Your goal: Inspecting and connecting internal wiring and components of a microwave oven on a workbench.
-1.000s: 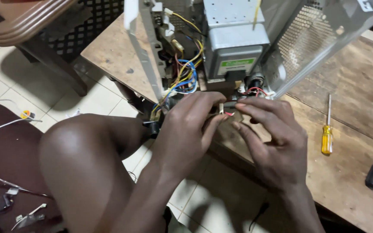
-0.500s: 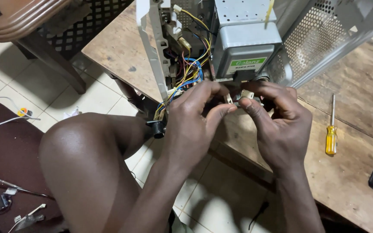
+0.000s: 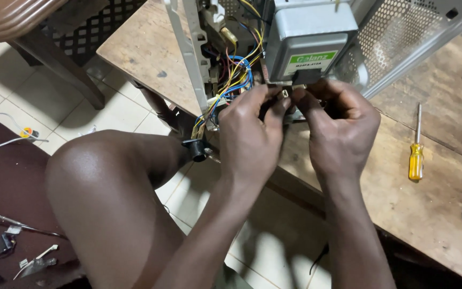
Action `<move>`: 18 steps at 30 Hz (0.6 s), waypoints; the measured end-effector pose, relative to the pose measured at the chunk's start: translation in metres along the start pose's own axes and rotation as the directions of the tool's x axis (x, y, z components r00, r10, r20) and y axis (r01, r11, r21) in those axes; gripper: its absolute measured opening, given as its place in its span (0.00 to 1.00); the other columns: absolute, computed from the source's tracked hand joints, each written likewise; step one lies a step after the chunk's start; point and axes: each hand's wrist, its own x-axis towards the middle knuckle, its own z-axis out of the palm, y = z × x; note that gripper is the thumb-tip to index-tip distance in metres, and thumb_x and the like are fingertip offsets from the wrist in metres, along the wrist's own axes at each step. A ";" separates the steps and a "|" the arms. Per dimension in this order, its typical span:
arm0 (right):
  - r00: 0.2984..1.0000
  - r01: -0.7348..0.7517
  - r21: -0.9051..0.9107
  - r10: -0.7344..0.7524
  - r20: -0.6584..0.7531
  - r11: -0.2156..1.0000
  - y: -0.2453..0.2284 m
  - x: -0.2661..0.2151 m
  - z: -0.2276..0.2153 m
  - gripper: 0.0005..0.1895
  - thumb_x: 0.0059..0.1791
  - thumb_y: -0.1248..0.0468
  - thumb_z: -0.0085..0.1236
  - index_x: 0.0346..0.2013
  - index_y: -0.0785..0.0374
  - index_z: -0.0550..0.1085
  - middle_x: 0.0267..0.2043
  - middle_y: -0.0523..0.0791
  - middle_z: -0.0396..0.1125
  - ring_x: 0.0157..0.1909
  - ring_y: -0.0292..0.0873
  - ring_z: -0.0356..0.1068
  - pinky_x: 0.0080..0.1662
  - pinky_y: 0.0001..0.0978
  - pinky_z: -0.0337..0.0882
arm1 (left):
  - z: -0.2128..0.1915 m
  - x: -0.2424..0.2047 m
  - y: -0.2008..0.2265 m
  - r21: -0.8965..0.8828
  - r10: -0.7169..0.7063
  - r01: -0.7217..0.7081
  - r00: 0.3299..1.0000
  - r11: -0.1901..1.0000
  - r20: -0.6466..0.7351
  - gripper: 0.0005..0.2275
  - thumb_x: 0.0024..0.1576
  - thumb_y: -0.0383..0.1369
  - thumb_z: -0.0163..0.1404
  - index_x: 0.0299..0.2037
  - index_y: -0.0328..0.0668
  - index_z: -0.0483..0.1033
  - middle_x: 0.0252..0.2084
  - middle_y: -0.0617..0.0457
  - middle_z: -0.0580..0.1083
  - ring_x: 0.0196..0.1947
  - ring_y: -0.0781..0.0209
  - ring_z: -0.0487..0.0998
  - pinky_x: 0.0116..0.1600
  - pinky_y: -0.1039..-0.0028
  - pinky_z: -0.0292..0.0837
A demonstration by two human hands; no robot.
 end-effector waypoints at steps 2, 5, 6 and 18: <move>1.000 0.021 -0.034 -0.021 0.004 0.999 -0.001 -0.001 0.004 0.04 0.51 0.70 0.63 0.40 0.63 0.79 0.37 0.40 0.72 0.40 0.32 0.70 0.44 0.23 0.74 | 0.001 -0.001 0.003 0.016 -0.009 0.010 1.000 1.000 -0.021 0.04 0.60 0.29 0.49 0.40 0.37 0.76 0.37 0.43 0.80 0.39 0.39 0.78 0.44 0.58 0.70; 0.999 0.050 -0.080 -0.048 0.023 0.996 -0.007 -0.003 0.006 0.04 0.51 0.70 0.60 0.41 0.62 0.79 0.37 0.40 0.72 0.41 0.32 0.69 0.44 0.24 0.71 | 0.004 -0.001 0.004 0.043 -0.032 0.034 0.999 0.998 -0.044 0.06 0.59 0.29 0.48 0.41 0.39 0.78 0.36 0.42 0.79 0.38 0.38 0.78 0.43 0.57 0.70; 0.998 0.060 -0.089 -0.057 0.039 0.994 -0.011 -0.004 0.006 0.08 0.51 0.69 0.59 0.45 0.62 0.80 0.41 0.40 0.75 0.44 0.34 0.72 0.47 0.25 0.73 | 0.004 -0.001 0.003 0.058 -0.046 0.049 0.998 0.997 -0.050 0.08 0.58 0.29 0.48 0.43 0.39 0.79 0.36 0.40 0.79 0.37 0.39 0.78 0.43 0.57 0.70; 0.997 -0.071 -0.064 0.071 -0.006 0.995 0.001 0.003 0.002 0.09 0.43 0.72 0.60 0.37 0.63 0.83 0.35 0.43 0.79 0.37 0.32 0.77 0.40 0.21 0.80 | 0.007 -0.003 -0.002 0.099 -0.053 0.056 0.998 0.994 -0.031 0.10 0.55 0.27 0.50 0.43 0.39 0.82 0.34 0.40 0.79 0.35 0.38 0.78 0.40 0.56 0.70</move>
